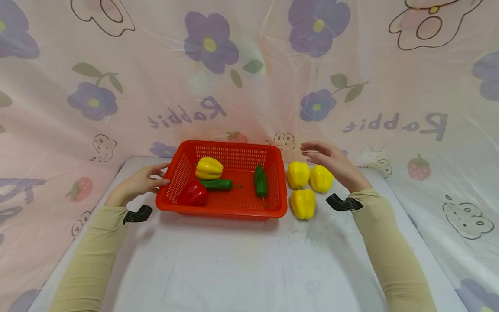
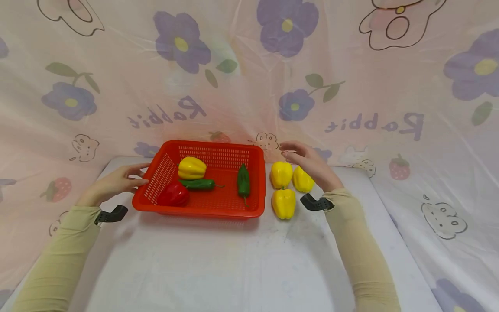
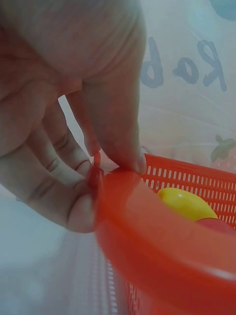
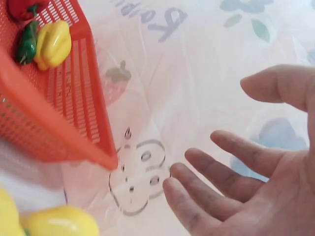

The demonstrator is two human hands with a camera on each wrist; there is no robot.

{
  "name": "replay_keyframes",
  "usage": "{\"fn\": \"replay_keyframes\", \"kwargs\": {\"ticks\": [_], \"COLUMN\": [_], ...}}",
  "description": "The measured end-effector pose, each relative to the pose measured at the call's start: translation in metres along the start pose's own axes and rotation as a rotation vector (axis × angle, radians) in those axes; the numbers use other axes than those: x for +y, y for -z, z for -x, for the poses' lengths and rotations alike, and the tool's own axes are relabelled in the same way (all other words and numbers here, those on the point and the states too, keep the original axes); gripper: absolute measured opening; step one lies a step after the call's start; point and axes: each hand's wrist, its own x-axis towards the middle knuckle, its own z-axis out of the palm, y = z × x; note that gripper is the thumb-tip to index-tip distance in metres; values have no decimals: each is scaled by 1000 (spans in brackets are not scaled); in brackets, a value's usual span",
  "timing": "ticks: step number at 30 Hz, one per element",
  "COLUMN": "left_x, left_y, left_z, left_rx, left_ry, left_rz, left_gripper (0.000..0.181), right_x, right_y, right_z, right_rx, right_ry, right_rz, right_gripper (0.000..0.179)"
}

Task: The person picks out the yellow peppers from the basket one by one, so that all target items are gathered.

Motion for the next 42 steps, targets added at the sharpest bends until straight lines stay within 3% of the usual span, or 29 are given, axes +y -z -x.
{"fn": "replay_keyframes", "kwargs": {"ticks": [9, 14, 24, 28, 42], "left_x": [1, 0, -1, -4, -6], "left_y": [0, 0, 0, 1, 3], "left_z": [0, -1, -2, -2, -4], "left_rx": [16, 15, 17, 17, 29], "left_ry": [18, 25, 19, 9, 20], "left_rz": [-24, -9, -23, -8, 43], "left_gripper": [67, 67, 67, 67, 64], "right_x": [-29, -40, -36, -33, -14], "right_y": [-30, -50, -93, -107, -143], "right_z": [-39, -60, -105, -117, -141], "right_rx": [-105, -168, -222, -232, -258], "right_ry": [113, 130, 168, 158, 29], "right_rz": [-11, -2, 115, 165, 154], "right_gripper": [49, 49, 41, 38, 43]}}
